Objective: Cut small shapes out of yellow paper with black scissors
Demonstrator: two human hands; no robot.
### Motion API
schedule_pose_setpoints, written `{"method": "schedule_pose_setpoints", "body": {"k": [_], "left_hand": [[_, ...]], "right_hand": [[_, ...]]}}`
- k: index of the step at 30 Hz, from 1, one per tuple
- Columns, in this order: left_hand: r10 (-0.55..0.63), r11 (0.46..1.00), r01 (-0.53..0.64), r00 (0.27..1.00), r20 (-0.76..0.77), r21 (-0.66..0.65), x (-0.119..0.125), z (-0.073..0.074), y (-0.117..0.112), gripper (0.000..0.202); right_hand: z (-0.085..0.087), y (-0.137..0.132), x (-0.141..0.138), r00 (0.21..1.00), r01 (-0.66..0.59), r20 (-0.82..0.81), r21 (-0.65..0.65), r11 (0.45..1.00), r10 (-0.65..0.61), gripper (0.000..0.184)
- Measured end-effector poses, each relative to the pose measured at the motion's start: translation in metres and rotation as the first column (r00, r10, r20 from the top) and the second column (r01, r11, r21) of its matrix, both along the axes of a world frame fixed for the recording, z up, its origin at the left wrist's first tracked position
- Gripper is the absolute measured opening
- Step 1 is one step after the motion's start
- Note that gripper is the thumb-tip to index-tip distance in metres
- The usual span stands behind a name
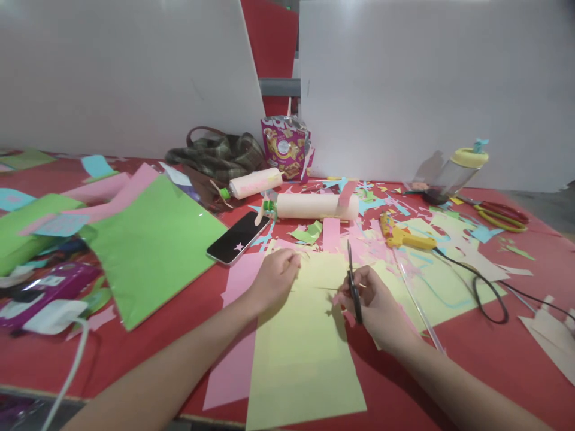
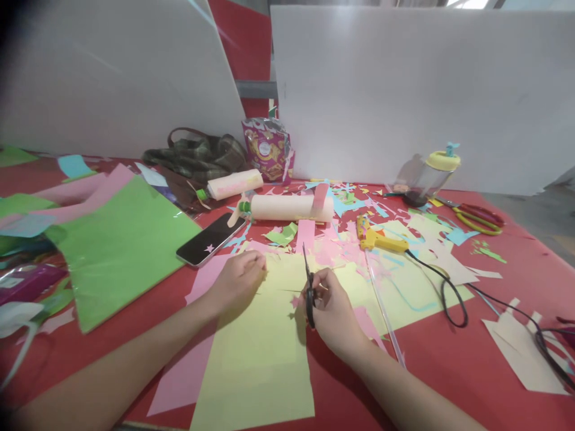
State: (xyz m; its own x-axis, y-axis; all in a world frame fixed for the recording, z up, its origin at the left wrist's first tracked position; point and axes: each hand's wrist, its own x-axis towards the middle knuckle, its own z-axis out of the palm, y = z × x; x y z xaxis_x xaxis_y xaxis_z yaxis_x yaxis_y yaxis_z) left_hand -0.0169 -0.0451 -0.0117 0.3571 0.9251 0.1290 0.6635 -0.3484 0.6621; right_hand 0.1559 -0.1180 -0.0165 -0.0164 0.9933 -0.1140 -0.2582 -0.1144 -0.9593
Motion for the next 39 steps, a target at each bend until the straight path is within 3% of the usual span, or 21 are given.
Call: {"method": "schedule_pose_setpoints", "body": {"k": [3, 8, 19, 24, 27, 30, 33, 39], "left_hand": [[0.077, 0.989, -0.050, 0.978, -0.195, 0.140, -0.010, -0.002, 0.015, 0.032], [0.075, 0.990, -0.035, 0.954, -0.289, 0.140, -0.019, -0.003, 0.027, 0.037], [0.117, 0.975, -0.019, 0.893, -0.435, 0.222, -0.022, -0.003, 0.024, 0.043], [0.165, 0.941, 0.011, 0.859, -0.485, 0.338, -0.021, -0.002, 0.018, 0.027], [0.110, 0.937, 0.044, 0.904, -0.413, 0.348, -0.016, -0.006, 0.016, 0.021], [-0.125, 0.927, 0.231, 0.932, -0.340, 0.295, -0.011, -0.009, 0.014, 0.020], [-0.296, 0.895, 0.379, 0.899, -0.324, 0.234, -0.009, -0.009, 0.012, 0.031], [-0.284, 0.925, 0.348, 0.900, -0.332, 0.154, -0.010, -0.011, 0.013, 0.038]], "right_hand": [[0.000, -0.001, 0.000, 1.000, -0.001, 0.012, 0.004, 1.000, 0.001, 0.030], [-0.002, -0.002, 0.001, 0.999, -0.021, 0.032, -0.014, 1.000, 0.021, 0.028], [-0.002, -0.001, 0.001, 1.000, 0.006, -0.009, -0.008, 1.000, -0.006, 0.031], [0.000, 0.001, 0.002, 1.000, 0.028, -0.006, -0.015, 1.000, -0.028, 0.032], [0.000, 0.001, 0.001, 0.999, 0.034, -0.003, -0.018, 0.999, -0.034, 0.033], [0.002, 0.001, 0.000, 0.999, 0.046, -0.002, -0.032, 0.998, -0.046, 0.035], [0.003, 0.001, 0.000, 0.999, 0.051, -0.002, -0.039, 0.998, -0.051, 0.036], [0.003, 0.001, -0.001, 0.999, 0.048, -0.020, -0.030, 0.998, -0.048, 0.034]]}}
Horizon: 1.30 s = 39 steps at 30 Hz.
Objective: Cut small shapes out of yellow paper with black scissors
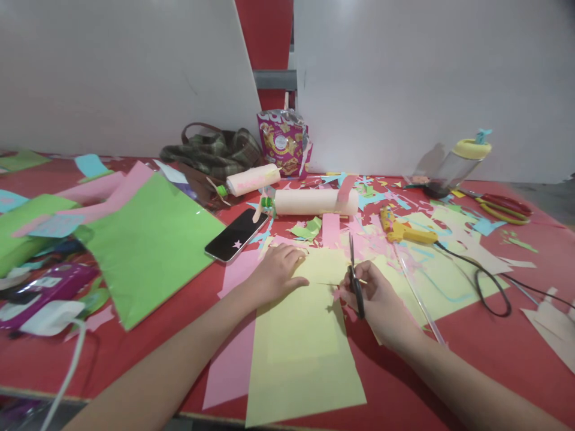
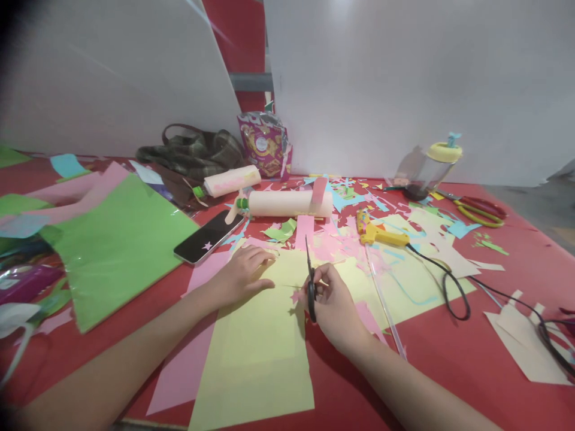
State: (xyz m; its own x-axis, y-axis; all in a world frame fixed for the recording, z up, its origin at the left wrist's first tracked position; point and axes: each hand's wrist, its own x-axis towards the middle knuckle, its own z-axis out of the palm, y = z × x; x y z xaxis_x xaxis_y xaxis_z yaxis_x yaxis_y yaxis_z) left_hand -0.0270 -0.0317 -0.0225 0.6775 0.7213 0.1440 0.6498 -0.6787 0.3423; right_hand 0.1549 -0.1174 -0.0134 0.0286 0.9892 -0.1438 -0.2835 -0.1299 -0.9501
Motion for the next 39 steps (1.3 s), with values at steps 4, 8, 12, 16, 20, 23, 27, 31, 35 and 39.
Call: {"method": "schedule_pose_setpoints", "body": {"k": [4, 8, 12, 16, 20, 23, 27, 31, 35, 39], "left_hand": [[0.049, 0.998, -0.049, 0.999, -0.013, -0.025, 0.000, -0.003, -0.001, 0.038], [0.091, 0.994, -0.090, 0.996, 0.009, -0.063, 0.000, -0.002, -0.003, 0.034], [0.133, 0.984, -0.128, 0.991, 0.030, -0.121, 0.001, 0.002, -0.005, 0.034], [0.192, 0.971, -0.182, 0.980, 0.057, -0.154, 0.003, 0.005, -0.006, 0.037], [0.213, 0.963, -0.191, 0.972, 0.101, -0.192, 0.003, 0.004, -0.005, 0.033], [0.205, 0.960, -0.168, 0.967, 0.154, -0.225, 0.003, 0.003, -0.004, 0.024], [0.247, 0.949, -0.190, 0.944, 0.218, -0.253, 0.004, 0.004, -0.006, 0.019], [0.339, 0.909, -0.245, 0.905, 0.258, -0.337, 0.006, 0.007, -0.009, 0.010], [0.458, 0.794, -0.196, 0.815, 0.356, -0.575, 0.009, 0.008, -0.011, 0.012], [0.554, 0.626, -0.034, 0.722, 0.414, -0.779, 0.015, 0.010, -0.017, 0.014]], "right_hand": [[-0.001, 0.000, 0.000, 1.000, -0.013, -0.017, 0.005, 1.000, 0.013, 0.032], [-0.002, 0.000, 0.001, 1.000, -0.009, -0.004, 0.005, 1.000, 0.009, 0.032], [-0.001, 0.000, 0.001, 1.000, -0.016, 0.002, 0.002, 1.000, 0.016, 0.031], [0.000, 0.000, 0.001, 1.000, -0.006, 0.000, 0.004, 1.000, 0.006, 0.032], [-0.001, 0.000, 0.002, 1.000, -0.023, 0.006, 0.008, 1.000, 0.023, 0.031], [-0.003, 0.000, 0.002, 1.000, -0.030, -0.003, 0.013, 0.999, 0.030, 0.031], [-0.004, 0.000, 0.001, 1.000, -0.025, -0.011, 0.017, 1.000, 0.025, 0.031], [-0.004, -0.002, 0.001, 0.999, -0.037, -0.010, 0.016, 0.999, 0.037, 0.030], [-0.004, -0.002, 0.001, 1.000, -0.028, -0.009, 0.015, 0.999, 0.028, 0.030], [-0.003, -0.002, 0.001, 1.000, -0.011, -0.007, 0.026, 1.000, 0.011, 0.031]]}}
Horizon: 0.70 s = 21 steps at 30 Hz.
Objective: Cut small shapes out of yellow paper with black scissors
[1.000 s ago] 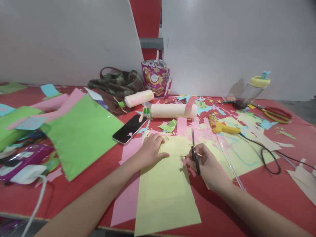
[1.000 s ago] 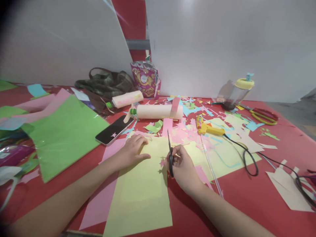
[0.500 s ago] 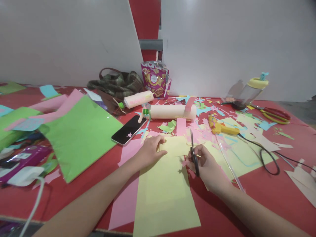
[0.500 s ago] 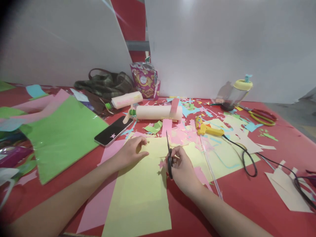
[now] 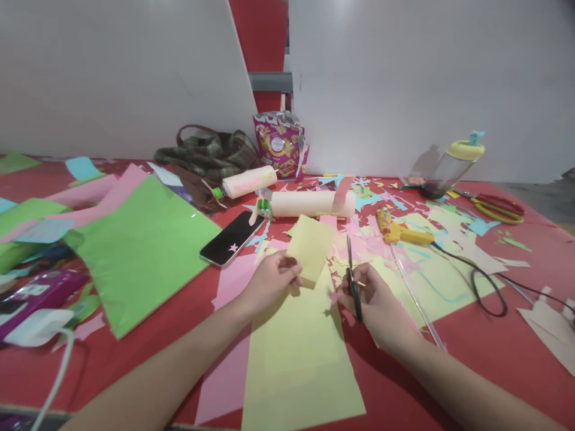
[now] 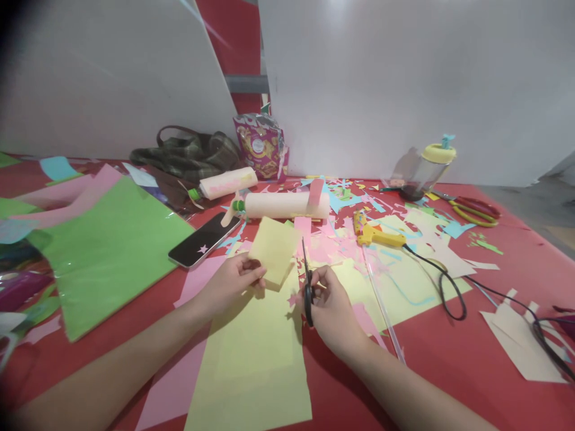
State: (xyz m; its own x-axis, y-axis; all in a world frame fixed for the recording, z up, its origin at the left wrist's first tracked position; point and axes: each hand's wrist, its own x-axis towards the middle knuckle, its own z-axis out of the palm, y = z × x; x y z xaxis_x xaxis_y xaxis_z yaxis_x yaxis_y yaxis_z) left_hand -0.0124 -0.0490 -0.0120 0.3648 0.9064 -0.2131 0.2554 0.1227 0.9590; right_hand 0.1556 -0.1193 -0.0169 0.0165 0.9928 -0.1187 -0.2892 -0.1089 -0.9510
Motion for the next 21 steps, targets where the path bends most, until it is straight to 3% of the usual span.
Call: {"method": "schedule_pose_setpoints", "body": {"k": [4, 8, 16, 21], "left_hand": [[-0.001, 0.985, 0.035, 0.981, 0.194, -0.172, 0.009, 0.005, -0.013, 0.015], [-0.032, 0.967, 0.090, 0.971, 0.238, -0.237, 0.016, 0.007, -0.028, 0.019], [-0.115, 0.957, 0.181, 0.954, 0.275, -0.227, 0.018, 0.000, -0.044, 0.018], [-0.113, 0.965, 0.166, 0.962, 0.251, -0.203, 0.017, -0.005, -0.045, 0.021]], "right_hand": [[-0.001, 0.001, 0.001, 0.999, 0.041, 0.022, 0.013, 0.999, -0.041, 0.030], [-0.001, 0.001, 0.002, 0.992, 0.097, 0.075, 0.045, 0.994, -0.100, 0.030], [0.002, 0.000, 0.002, 0.994, 0.075, 0.078, 0.082, 0.994, -0.082, 0.029], [0.001, -0.001, 0.001, 0.996, 0.039, 0.076, 0.043, 0.998, -0.042, 0.029]]}}
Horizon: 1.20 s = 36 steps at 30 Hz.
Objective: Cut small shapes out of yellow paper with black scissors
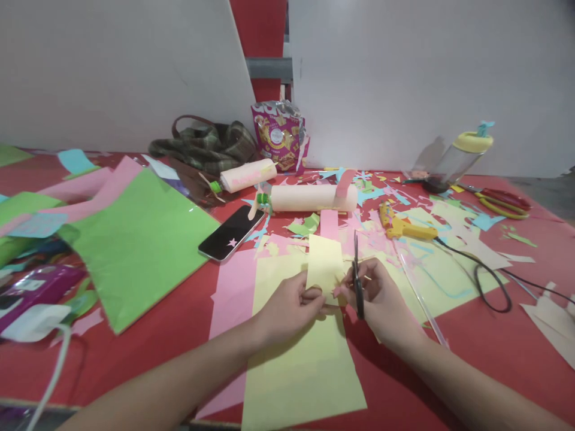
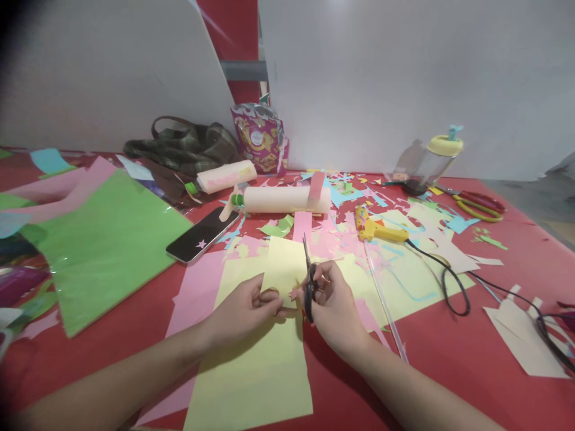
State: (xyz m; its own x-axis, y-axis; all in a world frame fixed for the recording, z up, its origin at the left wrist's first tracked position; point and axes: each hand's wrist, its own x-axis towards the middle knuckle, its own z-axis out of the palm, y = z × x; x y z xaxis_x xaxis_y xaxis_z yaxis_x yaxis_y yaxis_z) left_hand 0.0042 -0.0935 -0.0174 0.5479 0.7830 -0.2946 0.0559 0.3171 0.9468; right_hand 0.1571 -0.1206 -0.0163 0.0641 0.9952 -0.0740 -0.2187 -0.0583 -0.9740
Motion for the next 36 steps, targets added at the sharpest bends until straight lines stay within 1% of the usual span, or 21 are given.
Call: {"method": "schedule_pose_setpoints", "body": {"k": [2, 5, 8, 14, 19, 22, 26, 30, 36], "left_hand": [[0.009, 1.000, -0.009, 1.000, 0.018, -0.001, 0.001, -0.001, -0.001, 0.021], [-0.007, 1.000, 0.009, 0.998, 0.066, -0.030, 0.004, 0.002, -0.003, 0.016], [-0.019, 0.998, 0.024, 0.995, 0.094, -0.052, 0.006, 0.004, -0.004, 0.013], [-0.002, 0.996, 0.011, 0.995, 0.098, -0.084, 0.007, 0.004, -0.004, 0.014], [-0.045, 0.996, 0.055, 0.991, 0.124, -0.074, 0.008, 0.006, -0.004, 0.019], [-0.056, 0.997, 0.061, 0.994, 0.095, -0.047, 0.007, 0.007, -0.004, 0.020], [-0.080, 0.997, 0.081, 0.996, 0.036, -0.015, 0.006, 0.007, -0.004, 0.020], [-0.080, 0.997, 0.080, 0.996, 0.042, -0.005, 0.007, 0.008, -0.005, 0.022], [-0.032, 0.999, 0.032, 0.999, 0.022, -0.015, 0.008, 0.007, -0.006, 0.011]], "right_hand": [[-0.001, 0.000, 0.000, 1.000, -0.011, 0.007, -0.005, 1.000, 0.011, 0.031], [0.000, -0.001, -0.001, 0.999, -0.027, 0.047, 0.008, 1.000, 0.026, 0.034], [0.001, -0.001, -0.001, 0.994, -0.045, 0.100, 0.013, 0.999, 0.043, 0.031], [-0.002, -0.004, -0.001, 0.978, -0.064, 0.200, 0.013, 0.998, 0.060, 0.025], [-0.008, -0.005, -0.001, 0.945, -0.050, 0.325, 0.027, 0.998, 0.039, 0.027], [-0.008, -0.005, -0.002, 0.925, -0.053, 0.377, 0.027, 0.998, 0.039, 0.028], [-0.008, -0.005, -0.002, 0.912, -0.063, 0.408, 0.015, 0.998, 0.051, 0.028], [-0.007, -0.005, -0.001, 0.900, -0.072, 0.433, 0.020, 0.997, 0.056, 0.028], [-0.008, -0.006, -0.002, 0.890, -0.048, 0.456, 0.043, 0.998, 0.023, 0.029]]}}
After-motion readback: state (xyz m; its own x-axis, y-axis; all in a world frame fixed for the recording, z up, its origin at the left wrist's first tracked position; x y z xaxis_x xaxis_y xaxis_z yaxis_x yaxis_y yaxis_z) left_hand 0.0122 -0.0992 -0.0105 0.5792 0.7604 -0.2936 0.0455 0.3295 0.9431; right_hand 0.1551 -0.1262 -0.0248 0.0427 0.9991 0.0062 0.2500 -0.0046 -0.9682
